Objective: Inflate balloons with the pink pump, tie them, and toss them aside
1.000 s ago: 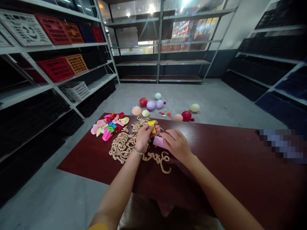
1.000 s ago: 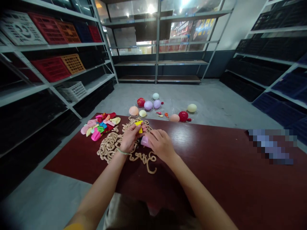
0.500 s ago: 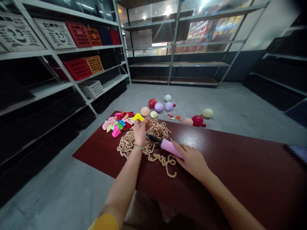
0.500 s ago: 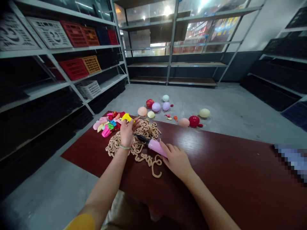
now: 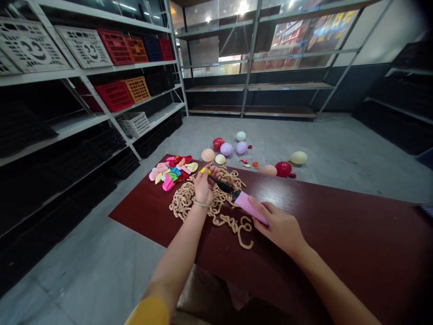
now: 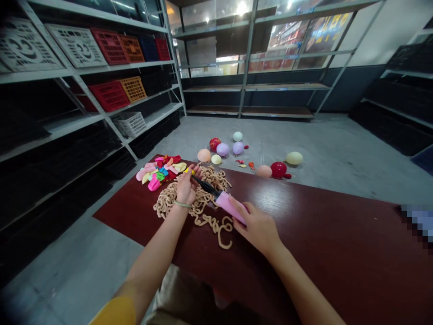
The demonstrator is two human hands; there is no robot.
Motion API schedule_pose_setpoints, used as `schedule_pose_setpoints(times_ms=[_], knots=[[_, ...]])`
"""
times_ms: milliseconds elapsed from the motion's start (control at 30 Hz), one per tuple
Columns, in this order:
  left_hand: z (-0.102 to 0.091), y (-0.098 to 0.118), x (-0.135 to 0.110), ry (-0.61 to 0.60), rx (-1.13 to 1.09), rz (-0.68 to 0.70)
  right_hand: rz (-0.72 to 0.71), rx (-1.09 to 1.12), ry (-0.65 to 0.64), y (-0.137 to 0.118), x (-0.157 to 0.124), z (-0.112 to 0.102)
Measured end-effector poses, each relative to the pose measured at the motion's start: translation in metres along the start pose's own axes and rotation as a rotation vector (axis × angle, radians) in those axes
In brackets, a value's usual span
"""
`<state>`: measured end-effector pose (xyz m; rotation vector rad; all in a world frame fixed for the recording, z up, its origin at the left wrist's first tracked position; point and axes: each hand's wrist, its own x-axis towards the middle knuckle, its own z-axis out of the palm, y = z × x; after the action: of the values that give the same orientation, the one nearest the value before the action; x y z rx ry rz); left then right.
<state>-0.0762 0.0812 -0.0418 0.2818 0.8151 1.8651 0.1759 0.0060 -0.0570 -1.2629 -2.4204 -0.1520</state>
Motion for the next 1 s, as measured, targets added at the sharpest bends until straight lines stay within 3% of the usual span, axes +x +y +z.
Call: schedule_pose_setpoints(times_ms=[300,800,1000], knots=[[0.003,0.001,-0.004,0.035,0.013,0.016,0.022,-0.025,0.034,-0.001,-0.001,0.002],[0.007,-0.012,-0.013,-0.073,0.203,0.07,0.058,-0.022,0.014,-0.001,-0.001,0.0],[0.013,-0.02,-0.022,-0.069,0.135,-0.015,0.052,-0.012,-0.012,-0.001,0.001,0.0]])
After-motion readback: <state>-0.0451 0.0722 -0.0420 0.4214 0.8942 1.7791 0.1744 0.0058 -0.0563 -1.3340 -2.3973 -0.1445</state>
